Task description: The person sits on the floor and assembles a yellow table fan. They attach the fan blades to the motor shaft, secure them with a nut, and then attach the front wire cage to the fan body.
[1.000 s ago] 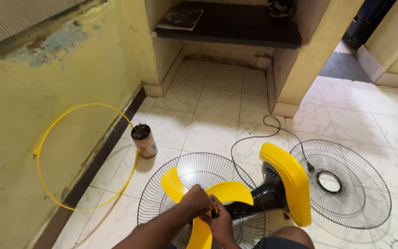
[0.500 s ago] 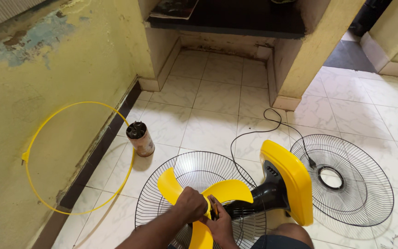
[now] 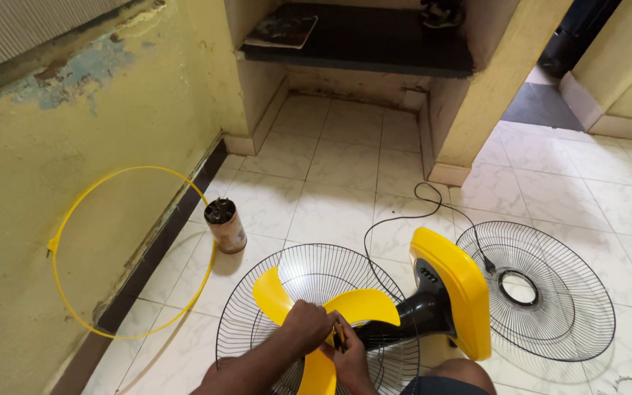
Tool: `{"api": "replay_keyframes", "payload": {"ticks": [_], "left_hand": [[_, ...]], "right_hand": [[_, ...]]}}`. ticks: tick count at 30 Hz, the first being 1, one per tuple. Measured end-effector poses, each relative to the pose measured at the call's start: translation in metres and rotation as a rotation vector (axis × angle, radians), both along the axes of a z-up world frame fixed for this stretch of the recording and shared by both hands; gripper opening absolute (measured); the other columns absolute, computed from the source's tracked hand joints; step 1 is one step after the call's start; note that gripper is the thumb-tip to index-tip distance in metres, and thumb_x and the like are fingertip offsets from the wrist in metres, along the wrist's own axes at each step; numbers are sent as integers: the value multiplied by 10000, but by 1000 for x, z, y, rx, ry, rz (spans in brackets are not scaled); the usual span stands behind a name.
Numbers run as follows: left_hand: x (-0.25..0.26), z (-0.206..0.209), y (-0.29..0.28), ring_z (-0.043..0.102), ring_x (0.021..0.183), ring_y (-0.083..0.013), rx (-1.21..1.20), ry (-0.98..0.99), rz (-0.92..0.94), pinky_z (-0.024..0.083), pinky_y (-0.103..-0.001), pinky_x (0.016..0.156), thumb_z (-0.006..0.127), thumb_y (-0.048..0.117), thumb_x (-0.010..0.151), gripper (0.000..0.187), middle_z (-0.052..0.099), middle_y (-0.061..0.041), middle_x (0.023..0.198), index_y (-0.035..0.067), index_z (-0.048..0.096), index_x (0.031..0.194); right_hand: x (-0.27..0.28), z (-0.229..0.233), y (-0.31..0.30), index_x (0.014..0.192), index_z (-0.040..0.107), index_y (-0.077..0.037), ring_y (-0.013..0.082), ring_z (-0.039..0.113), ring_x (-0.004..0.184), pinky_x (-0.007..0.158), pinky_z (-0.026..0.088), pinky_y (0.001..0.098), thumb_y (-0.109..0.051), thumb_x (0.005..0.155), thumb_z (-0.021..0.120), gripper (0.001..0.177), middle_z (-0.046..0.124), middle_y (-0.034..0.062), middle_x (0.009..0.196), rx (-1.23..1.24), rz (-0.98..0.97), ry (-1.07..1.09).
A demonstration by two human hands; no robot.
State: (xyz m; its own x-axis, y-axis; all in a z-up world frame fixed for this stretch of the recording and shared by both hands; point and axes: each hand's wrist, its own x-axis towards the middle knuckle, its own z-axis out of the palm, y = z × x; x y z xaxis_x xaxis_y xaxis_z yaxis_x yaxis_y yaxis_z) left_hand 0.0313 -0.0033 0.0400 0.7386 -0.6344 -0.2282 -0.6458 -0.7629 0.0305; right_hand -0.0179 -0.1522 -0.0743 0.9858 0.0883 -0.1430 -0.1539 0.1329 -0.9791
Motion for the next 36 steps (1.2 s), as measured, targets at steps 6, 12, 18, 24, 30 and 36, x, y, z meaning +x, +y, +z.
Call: {"api": "replay_keyframes", "payload": {"ticks": [6, 12, 18, 24, 30, 36], "left_hand": [[-2, -21, -1, 709, 844, -282, 17, -25, 42, 492, -452, 755, 682, 281, 917, 290, 719, -95, 911, 43, 612, 1065], [-20, -40, 1, 726, 724, -279, -149, -131, 209, 511, -417, 656, 679, 254, 907, 312, 715, -102, 804, 1, 574, 1056], [-28, -62, -6, 745, 653, -282, -159, -176, 320, 518, -420, 566, 679, 236, 874, 417, 735, -133, 758, -70, 540, 1122], [-32, -66, -5, 743, 652, -288, -270, -246, 427, 532, -452, 593, 624, 210, 918, 299, 737, -129, 729, -34, 560, 1080], [-38, 33, -10, 725, 793, -341, -445, -33, 586, 557, -492, 694, 700, 338, 897, 304, 736, -168, 871, 51, 651, 985], [-92, 211, -63, 755, 848, -196, -1607, 530, 285, 618, -347, 797, 814, 266, 814, 368, 751, -94, 915, 22, 731, 1075]], "right_hand": [[3, -14, -4, 1510, 420, -2, 205, 597, 1299, 1042, 495, 321, 73, 847, 670, 713, 606, 140, 1438, 21, 6, -46], [2, -8, -2, 1513, 410, 1, 211, 564, 1364, 1090, 456, 304, 78, 862, 597, 682, 573, 149, 1492, 40, 15, -39], [3, -12, -1, 1507, 431, 18, 210, 576, 1336, 1086, 449, 300, 83, 824, 550, 696, 587, 144, 1477, -17, 4, -110], [7, -5, 2, 1487, 499, -18, 218, 643, 1185, 989, 498, 310, 53, 818, 580, 678, 662, 159, 1384, -103, -39, -96], [5, -2, -3, 1440, 522, -49, 130, 678, 1126, 944, 527, 277, -66, 837, 749, 645, 700, 76, 1299, -273, -62, -152], [3, -15, -8, 1382, 618, -50, 135, 683, 1176, 973, 507, 275, -135, 873, 760, 535, 751, 90, 1255, -461, 21, -93]]}}
